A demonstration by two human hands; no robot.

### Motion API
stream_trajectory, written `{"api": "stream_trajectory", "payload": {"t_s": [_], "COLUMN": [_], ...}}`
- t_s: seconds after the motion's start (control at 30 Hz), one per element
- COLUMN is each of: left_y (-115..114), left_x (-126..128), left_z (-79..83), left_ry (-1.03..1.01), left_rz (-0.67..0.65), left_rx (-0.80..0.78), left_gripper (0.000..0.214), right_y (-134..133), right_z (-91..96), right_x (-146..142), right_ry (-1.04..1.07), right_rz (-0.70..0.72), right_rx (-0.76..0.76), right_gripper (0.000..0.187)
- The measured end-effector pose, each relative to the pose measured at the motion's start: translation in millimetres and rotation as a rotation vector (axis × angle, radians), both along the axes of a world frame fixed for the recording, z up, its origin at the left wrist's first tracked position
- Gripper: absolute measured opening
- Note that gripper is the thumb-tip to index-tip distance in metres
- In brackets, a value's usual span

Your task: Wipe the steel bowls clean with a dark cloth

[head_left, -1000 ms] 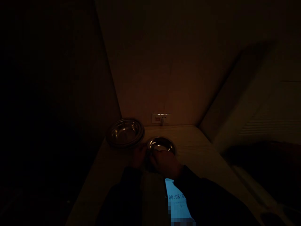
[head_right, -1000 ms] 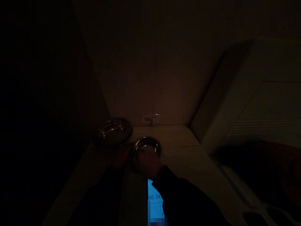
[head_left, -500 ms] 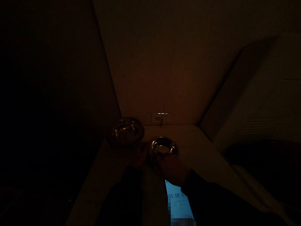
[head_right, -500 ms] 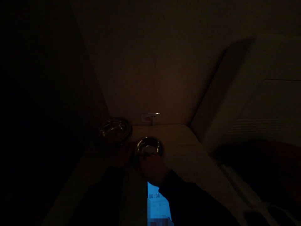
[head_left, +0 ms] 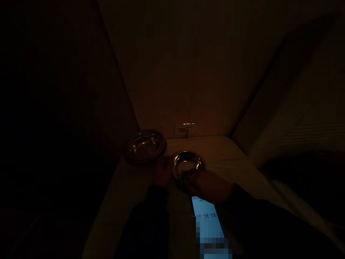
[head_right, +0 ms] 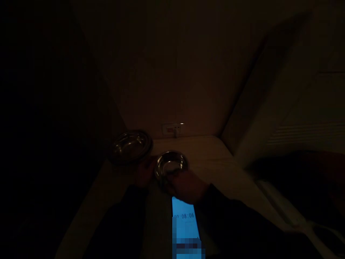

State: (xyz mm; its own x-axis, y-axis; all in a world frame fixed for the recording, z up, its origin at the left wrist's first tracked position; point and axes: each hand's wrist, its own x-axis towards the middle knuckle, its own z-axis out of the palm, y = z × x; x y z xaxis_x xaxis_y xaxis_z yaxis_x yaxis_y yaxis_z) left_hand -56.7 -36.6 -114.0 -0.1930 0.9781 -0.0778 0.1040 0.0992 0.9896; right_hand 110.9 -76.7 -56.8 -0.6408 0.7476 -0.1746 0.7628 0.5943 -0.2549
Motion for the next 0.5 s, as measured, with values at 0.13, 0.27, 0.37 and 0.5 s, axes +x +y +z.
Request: {"api": "stream_trajectory", "payload": {"t_s": [0.13, 0.27, 0.37, 0.5], "left_y": [2, 3, 3, 2], "left_x": [2, 1, 0, -1], "left_z": [-2.5, -3.6, -2.9, -1.9], "left_ry": [0.010, 0.018, 0.030, 0.039], "left_rz": [-0.006, 0.001, 0.019, 0.038], "left_rx": [-0.009, -0.012, -0.017, -0.024], "left_gripper": [0.023, 0.025, 0.029, 0.026], "right_y": [0, 0, -1, -3], "right_z": [-3.4, -13.4, -18.7, -19.3], "right_x": [-16, -36, -28, -3], "right_ry": [-0.032, -0.039, -0.026, -0.012], "right_rz": [-0.030, -0.135, -0.088, 0.026], "right_rx": [0.048, 0.128, 0.124, 0.108], "right_gripper": [0.035, 0.041, 0.039, 0.036]}}
